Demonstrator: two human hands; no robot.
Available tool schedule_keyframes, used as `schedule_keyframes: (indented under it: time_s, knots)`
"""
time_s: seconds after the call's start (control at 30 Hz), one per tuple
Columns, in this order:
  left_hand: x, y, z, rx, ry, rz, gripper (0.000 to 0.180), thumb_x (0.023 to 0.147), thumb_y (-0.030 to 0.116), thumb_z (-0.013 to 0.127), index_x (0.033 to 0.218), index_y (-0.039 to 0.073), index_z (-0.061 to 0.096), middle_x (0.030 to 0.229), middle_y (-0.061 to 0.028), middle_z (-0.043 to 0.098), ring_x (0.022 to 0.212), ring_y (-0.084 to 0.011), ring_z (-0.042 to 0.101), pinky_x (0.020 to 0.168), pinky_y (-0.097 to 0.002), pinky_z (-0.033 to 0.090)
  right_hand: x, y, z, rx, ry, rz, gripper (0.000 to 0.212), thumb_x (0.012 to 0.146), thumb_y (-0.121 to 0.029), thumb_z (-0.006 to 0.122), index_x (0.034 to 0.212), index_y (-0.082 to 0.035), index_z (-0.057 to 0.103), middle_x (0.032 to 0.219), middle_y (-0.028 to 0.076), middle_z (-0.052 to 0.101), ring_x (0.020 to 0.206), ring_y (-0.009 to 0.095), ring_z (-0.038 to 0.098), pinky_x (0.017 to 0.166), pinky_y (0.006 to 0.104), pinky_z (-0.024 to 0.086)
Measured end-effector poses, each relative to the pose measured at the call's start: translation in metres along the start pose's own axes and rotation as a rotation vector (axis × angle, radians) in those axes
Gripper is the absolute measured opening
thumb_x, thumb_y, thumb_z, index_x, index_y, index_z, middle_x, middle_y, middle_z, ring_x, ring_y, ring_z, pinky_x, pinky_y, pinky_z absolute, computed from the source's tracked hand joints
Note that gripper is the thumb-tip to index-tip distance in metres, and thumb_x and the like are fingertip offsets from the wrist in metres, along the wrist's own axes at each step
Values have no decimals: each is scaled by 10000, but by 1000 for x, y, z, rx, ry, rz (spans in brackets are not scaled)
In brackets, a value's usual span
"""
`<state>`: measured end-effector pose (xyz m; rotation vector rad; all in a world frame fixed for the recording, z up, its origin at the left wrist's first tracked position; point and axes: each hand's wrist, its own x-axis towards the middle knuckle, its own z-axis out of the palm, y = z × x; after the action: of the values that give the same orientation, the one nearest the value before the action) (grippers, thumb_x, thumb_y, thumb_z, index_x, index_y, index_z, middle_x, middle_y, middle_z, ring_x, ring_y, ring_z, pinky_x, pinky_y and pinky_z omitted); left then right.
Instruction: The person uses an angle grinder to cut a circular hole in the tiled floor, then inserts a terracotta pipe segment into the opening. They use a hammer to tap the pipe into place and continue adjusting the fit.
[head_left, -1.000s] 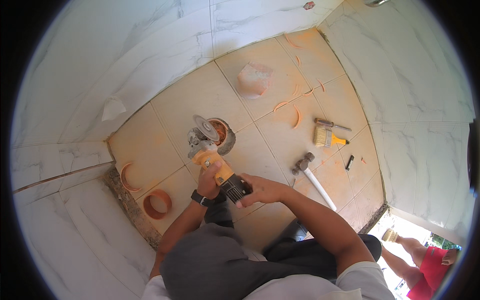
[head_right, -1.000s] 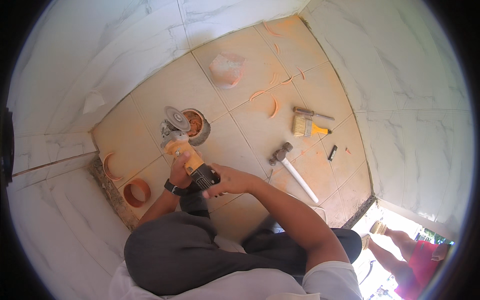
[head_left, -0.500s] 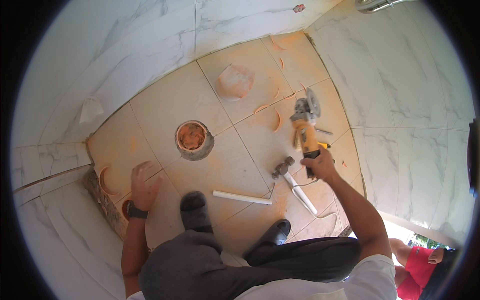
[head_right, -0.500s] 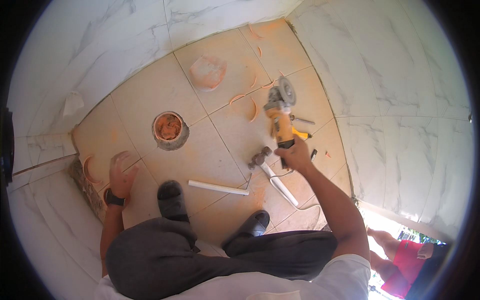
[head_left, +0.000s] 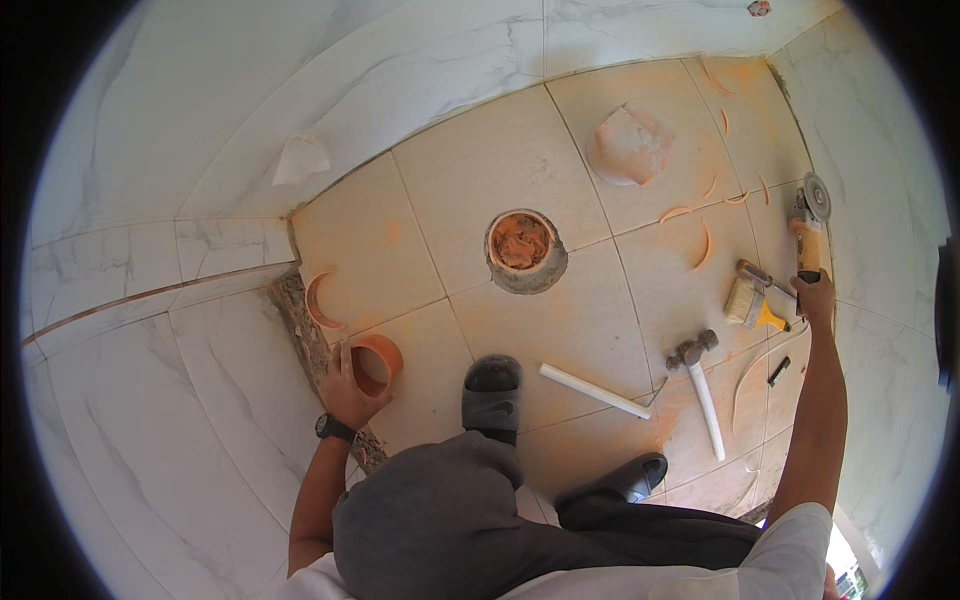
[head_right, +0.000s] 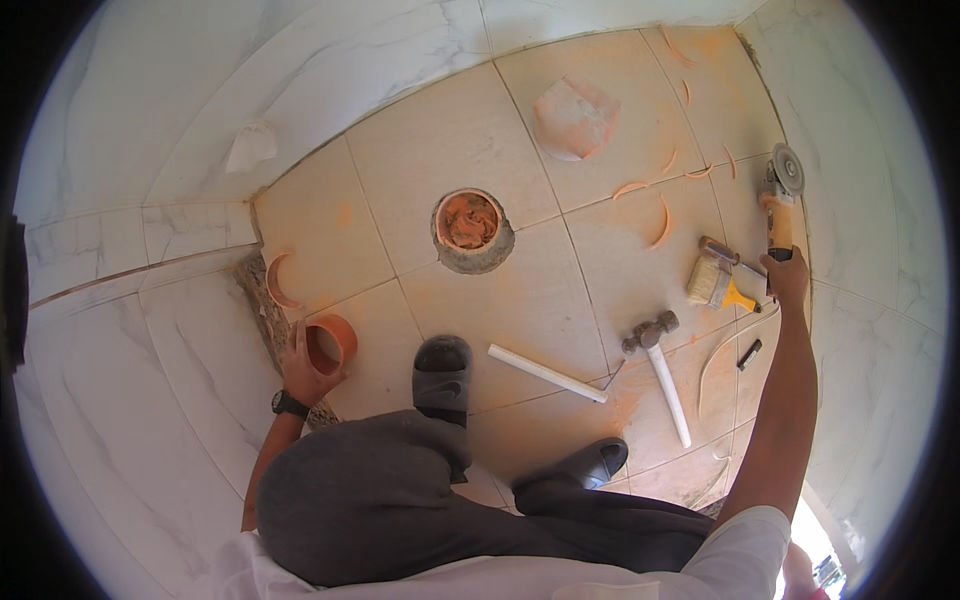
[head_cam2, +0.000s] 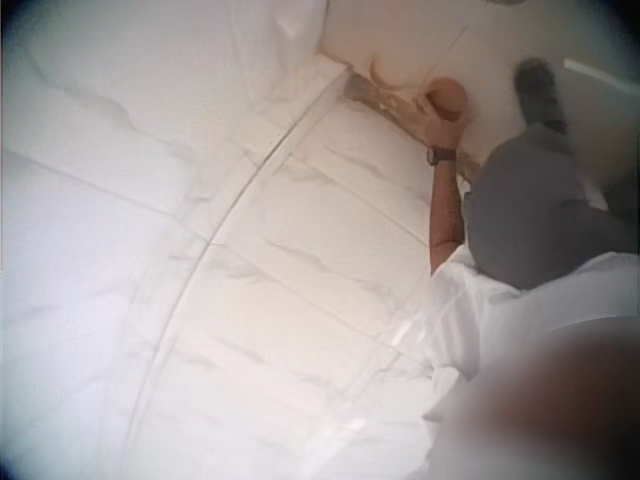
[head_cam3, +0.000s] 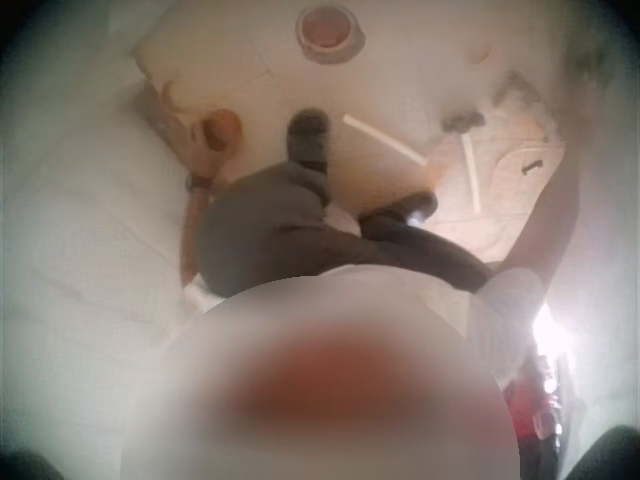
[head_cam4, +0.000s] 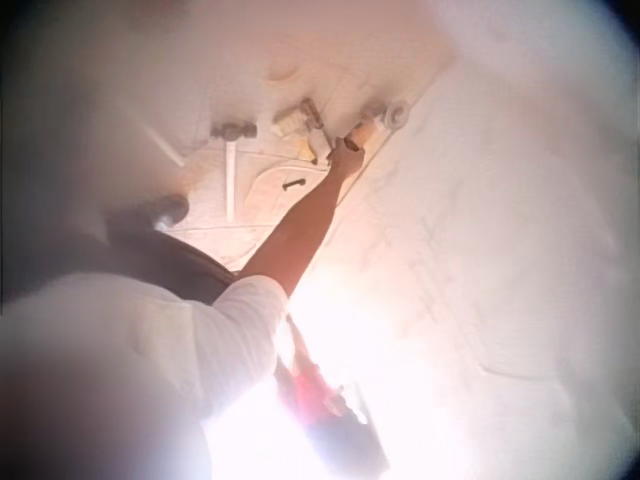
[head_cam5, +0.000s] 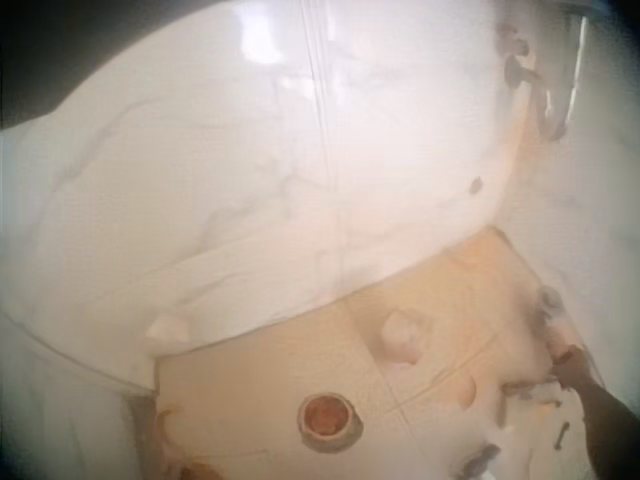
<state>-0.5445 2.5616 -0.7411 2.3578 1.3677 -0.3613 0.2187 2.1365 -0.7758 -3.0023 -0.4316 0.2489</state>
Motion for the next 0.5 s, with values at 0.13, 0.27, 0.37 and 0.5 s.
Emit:
schedule_keyframes:
  time_s: [0.13,0.27,0.37,0.5]
  knots:
    - [6,16,0,-26,36,23,1209,605,347,915,1541,-11,238,1438,-287,401,1312,-460,450,1064,-522,441,13,20,8,21,18,-67,564,752,-383,806,1169,-48,628,932,197,720,854,387,709,756,467,546]
    - [32,56,-9,-80,140,218,1186,604,315,912,1522,-33,248,1412,-280,431,1303,-455,459,1057,-514,442,21,41,23,-58,62,-49,675,807,-387,785,1365,-102,535,1056,215,714,993,406,690,862,480,538]
    - [72,107,-14,-209,162,397,1177,605,298,916,1517,-34,250,1400,-280,440,1289,-453,471,1052,-502,451,24,42,31,-97,33,18,727,832,-392,760,1449,-126,480,1178,229,677,1109,418,651,940,511,516]
    - [126,183,-6,-266,150,625,1143,625,282,915,1512,-30,265,1411,-269,450,1282,-442,487,1057,-488,463,11,17,22,-311,53,181,732,852,-417,731,1476,-138,466,1301,219,619,1221,425,592,986,567,488]
